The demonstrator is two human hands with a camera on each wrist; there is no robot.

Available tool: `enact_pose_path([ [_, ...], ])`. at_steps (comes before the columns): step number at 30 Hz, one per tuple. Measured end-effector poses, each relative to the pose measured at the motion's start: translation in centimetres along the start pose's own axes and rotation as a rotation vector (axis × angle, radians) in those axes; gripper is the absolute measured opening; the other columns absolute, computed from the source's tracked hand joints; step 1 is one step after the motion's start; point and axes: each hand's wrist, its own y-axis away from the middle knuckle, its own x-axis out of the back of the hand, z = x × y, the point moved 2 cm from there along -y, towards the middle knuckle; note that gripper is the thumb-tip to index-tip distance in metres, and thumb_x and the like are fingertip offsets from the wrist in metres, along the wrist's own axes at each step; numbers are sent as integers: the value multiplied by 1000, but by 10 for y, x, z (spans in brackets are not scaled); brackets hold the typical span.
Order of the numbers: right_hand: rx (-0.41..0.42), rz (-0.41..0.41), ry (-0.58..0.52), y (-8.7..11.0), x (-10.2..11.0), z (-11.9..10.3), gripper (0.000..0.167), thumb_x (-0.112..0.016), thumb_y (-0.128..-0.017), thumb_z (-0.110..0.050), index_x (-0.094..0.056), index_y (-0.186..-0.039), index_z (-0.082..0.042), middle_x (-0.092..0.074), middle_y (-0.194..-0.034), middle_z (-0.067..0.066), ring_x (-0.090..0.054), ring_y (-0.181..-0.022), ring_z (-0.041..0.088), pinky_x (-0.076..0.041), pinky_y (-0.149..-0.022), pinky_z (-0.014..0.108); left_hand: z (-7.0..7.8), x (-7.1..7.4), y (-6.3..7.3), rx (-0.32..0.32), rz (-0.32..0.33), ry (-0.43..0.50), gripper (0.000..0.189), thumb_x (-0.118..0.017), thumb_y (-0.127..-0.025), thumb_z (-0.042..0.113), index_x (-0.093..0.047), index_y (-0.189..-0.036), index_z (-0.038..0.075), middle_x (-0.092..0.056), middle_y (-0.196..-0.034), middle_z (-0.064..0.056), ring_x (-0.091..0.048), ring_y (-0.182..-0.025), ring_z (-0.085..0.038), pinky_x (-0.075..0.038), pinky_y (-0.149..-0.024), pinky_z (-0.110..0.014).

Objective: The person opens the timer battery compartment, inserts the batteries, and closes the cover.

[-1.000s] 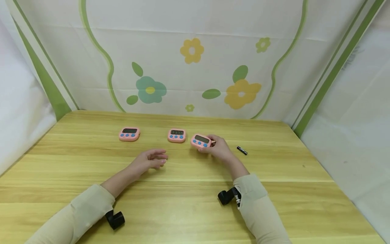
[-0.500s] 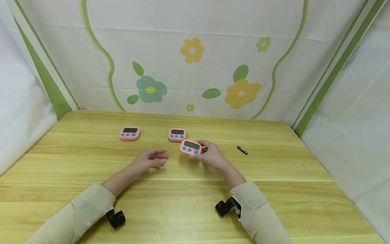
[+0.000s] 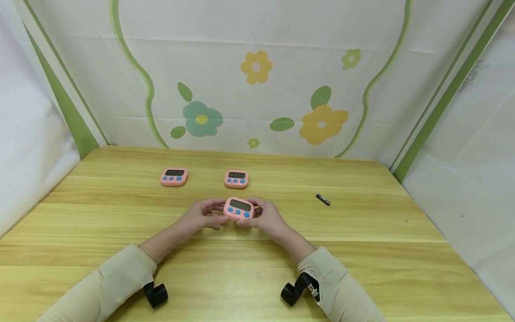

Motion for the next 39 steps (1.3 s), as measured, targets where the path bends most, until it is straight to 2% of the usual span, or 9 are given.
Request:
enact_pose_path([
  [9,4,-29,-106,3,-10,2,59,-75,-67,-17,-49,-118,-2,-55,-93,8,-50,-80,20,-46,-65,25,2,-3,2,3,-27,-16,63,-66,-76,18,-35,-129,1,-50,-111,-13,-55,-89,-22,-50,-70,-33],
  [13,3,-37,-114,4,-14,4,58,-73,-70,-20,-48,-119,0,-55,-93,9,-50,-80,19,-46,-65,24,0,-3,1,1,-44,-14,65,-67,-76,19,-35,-130,1,-50,-113,-13,-53,-93,-22,-49,-73,-33],
  [19,0,-19,-102,4,-14,6,52,-68,-75,-22,-50,-118,0,-55,-104,9,-51,-90,19,-45,-75,27,1,-4,2,-5,-57,65,66,-64,-78,18,-30,-131,-1,-42,-123,-18,-47,-105,-25,-47,-79,-32],
  [25,-5,22,-110,9,-15,-4,41,-65,-78,-18,-55,-113,0,-55,-105,10,-51,-94,20,-43,-81,31,4,-8,2,-1,-55,158,61,-60,-82,15,-26,-128,-7,-37,-125,-25,-45,-106,-31,-44,-83,-36],
  [29,23,49,-134,5,-14,4,46,-67,-76,-22,-53,-114,0,-56,-105,9,-52,-95,20,-44,-83,30,3,-8,3,5,-46,180,57,-58,-83,14,-27,-125,-8,-38,-122,-26,-44,-106,-33,-43,-84,-37],
  [32,60,66,-146,4,-14,7,50,-66,-76,-21,-49,-119,0,-58,-102,9,-54,-92,20,-45,-80,29,2,-8,2,9,-44,169,55,-58,-83,15,-29,-125,-7,-40,-119,-25,-45,-106,-33,-43,-84,-36],
  [39,115,91,-217,3,-12,6,53,-60,-80,-5,-39,-129,-7,-58,-98,18,-56,-87,23,-49,-72,26,1,-8,1,26,-19,113,56,-58,-84,15,-30,-128,-5,-45,-114,-23,-50,-99,-27,-45,-83,-33],
])
